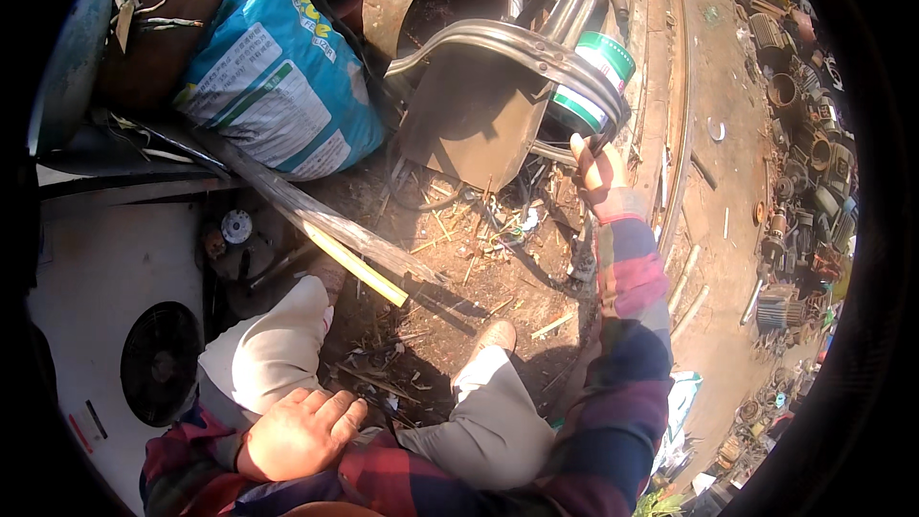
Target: The person sits on the ground in a cluttered outdoor area and sorts through debris, picking up small metal pieces, wires, and wood fragments. They place selected items into a white sack while discarding others back onto the ground.
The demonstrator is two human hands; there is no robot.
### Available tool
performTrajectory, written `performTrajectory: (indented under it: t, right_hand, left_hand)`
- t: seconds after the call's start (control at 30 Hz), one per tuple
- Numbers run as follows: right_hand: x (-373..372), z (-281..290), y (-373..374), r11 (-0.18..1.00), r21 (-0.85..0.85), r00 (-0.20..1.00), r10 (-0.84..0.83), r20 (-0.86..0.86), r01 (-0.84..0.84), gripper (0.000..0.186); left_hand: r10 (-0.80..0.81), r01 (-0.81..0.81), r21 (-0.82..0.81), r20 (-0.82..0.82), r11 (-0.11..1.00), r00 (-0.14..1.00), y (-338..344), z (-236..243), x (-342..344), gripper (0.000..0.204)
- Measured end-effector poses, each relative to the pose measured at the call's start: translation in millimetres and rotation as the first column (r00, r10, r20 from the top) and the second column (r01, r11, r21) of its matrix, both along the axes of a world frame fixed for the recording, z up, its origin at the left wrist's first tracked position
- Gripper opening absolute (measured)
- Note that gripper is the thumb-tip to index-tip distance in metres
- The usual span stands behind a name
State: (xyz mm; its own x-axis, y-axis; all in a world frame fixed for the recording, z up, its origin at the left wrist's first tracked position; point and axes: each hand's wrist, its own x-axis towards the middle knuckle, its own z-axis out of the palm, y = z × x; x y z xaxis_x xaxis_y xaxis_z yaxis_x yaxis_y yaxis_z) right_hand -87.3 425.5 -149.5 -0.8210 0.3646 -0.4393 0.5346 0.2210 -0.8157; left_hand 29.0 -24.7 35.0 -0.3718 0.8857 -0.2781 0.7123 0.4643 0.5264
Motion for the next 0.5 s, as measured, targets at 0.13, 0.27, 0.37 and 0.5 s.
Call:
performTrajectory:
  t: [0.13,0.27,0.37,0.5]
  right_hand:
    - [27.3,36.3,-10.0,0.973,-0.052,0.974,-0.226,0.026,0.227,0.038]
    - [96.0,88.1,20.0,0.971,-0.009,0.971,-0.239,0.025,0.239,0.039]
    - [149.8,145.3,-1.8,0.842,-0.19,0.863,-0.5,0.071,0.504,0.047]
    - [214.8,187.3,28.7,0.79,-0.257,0.807,-0.588,-0.061,0.557,0.046]
  left_hand:
    - [-0.013,0.01,0.07,0.034,0.997,0.999,-13.5,-5.7,16.0,0.036]
    - [-0.041,0.041,0.156,-0.006,0.987,0.999,-20.9,-5.4,27.9,0.028]
    - [-0.087,0.077,0.183,0.049,0.98,0.995,-22.7,-1.4,34.8,0.026]
    - [-0.213,0.184,0.168,0.174,0.968,0.961,-22.7,-1.0,39.5,0.033]
